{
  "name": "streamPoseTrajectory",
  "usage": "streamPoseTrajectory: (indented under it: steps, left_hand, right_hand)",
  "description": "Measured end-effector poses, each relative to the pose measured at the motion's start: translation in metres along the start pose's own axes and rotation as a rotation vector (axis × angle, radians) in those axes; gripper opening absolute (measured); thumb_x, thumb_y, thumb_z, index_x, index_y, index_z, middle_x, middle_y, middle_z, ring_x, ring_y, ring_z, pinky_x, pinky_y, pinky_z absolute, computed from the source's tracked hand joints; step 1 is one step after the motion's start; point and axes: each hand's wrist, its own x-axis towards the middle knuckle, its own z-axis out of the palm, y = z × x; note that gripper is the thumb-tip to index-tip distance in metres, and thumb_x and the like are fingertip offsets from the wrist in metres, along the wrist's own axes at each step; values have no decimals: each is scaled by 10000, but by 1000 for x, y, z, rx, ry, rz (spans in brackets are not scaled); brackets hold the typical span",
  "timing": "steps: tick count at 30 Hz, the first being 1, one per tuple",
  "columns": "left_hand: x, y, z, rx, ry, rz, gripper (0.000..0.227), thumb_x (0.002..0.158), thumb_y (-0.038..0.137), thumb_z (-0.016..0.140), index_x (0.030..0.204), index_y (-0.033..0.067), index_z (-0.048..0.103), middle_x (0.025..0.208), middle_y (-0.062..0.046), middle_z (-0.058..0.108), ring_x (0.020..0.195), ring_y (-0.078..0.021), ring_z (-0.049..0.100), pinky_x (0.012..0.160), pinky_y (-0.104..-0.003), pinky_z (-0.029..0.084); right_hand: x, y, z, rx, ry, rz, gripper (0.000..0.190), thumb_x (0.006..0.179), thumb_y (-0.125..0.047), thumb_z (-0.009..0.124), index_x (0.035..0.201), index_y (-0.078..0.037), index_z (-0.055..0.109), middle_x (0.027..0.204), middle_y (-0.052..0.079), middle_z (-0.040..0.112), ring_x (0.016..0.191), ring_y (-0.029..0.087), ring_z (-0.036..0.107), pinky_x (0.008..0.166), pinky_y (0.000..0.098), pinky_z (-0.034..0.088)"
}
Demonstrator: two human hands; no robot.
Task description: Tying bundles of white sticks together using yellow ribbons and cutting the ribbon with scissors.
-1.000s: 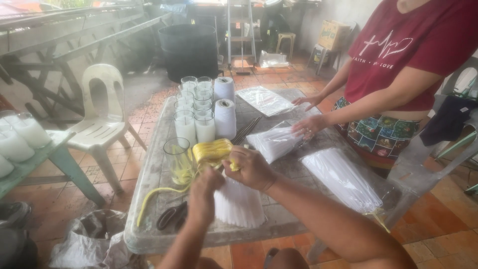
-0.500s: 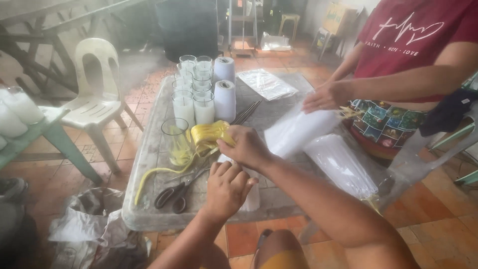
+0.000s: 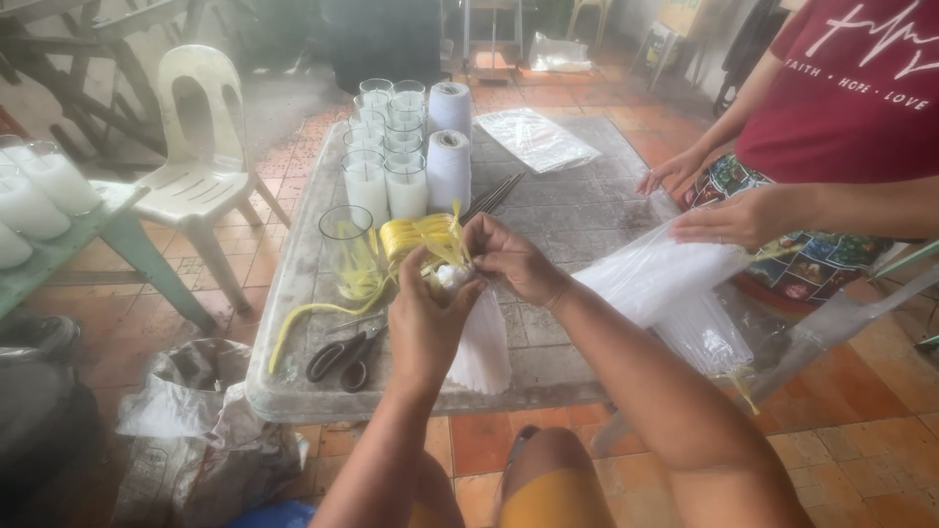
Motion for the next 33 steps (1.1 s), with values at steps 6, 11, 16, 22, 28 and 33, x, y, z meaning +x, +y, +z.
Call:
streamPoseTrajectory:
  steps: [6, 11, 16, 22, 28, 33]
  left_hand:
    - [19, -22, 27, 256, 144, 193, 487, 758, 516, 848, 1076, 220, 626, 834, -132, 734, 853, -362, 743, 712, -453, 593]
    - [66, -34, 7, 69, -198, 446, 273, 851, 247, 815, 1058, 117, 692, 768, -134, 734, 697, -234, 734, 605, -329, 610]
    - [89, -34, -5, 108, -312, 657, 185, 903, 129, 735, 1036, 8, 692, 828, -180, 710, 818, -339, 736, 725, -447, 620]
    - [65, -25, -7, 141, -237, 566, 440, 833, 269, 836, 1114, -14, 651, 974, -226, 716, 942, -397, 735, 703, -460, 660]
    - [75, -47, 12, 66, -159, 445, 428, 849, 332, 824, 1078, 7, 667, 982, -223, 730, 982, -427, 724, 696, -493, 661]
    - [70, -53, 31, 314, 164, 695, 392, 918, 436, 727, 918, 46, 685, 647, -118, 627, 643, -330, 713, 469, -402, 573]
  right_hand:
    - [-12, -23, 12, 61, 148, 117, 258, 938, 2, 536, 1160, -125, 570, 796, -41, 534, 722, 52, 541, 590, 195, 523]
    - [-32, -2, 33, -13, 521, 44, 296, 936, 18, 513, 1201, -111, 537, 844, -1, 513, 728, 93, 519, 604, 198, 471]
    - [-32, -10, 53, -5, 707, 22, 252, 967, 5, 527, 1204, -77, 499, 864, -5, 476, 735, 80, 495, 618, 187, 466]
    - [-32, -9, 16, -492, 558, -1, 191, 946, -86, 696, 1137, -96, 696, 844, 52, 703, 750, 121, 690, 628, 224, 593]
    - [-49, -3, -5, -962, 425, -153, 57, 932, -94, 730, 978, -102, 764, 793, 59, 726, 713, 141, 696, 609, 238, 598]
    - [-70, -6, 0, -1077, 308, -424, 68, 982, -189, 656, 937, -138, 665, 849, 3, 591, 835, 172, 632, 726, 322, 578]
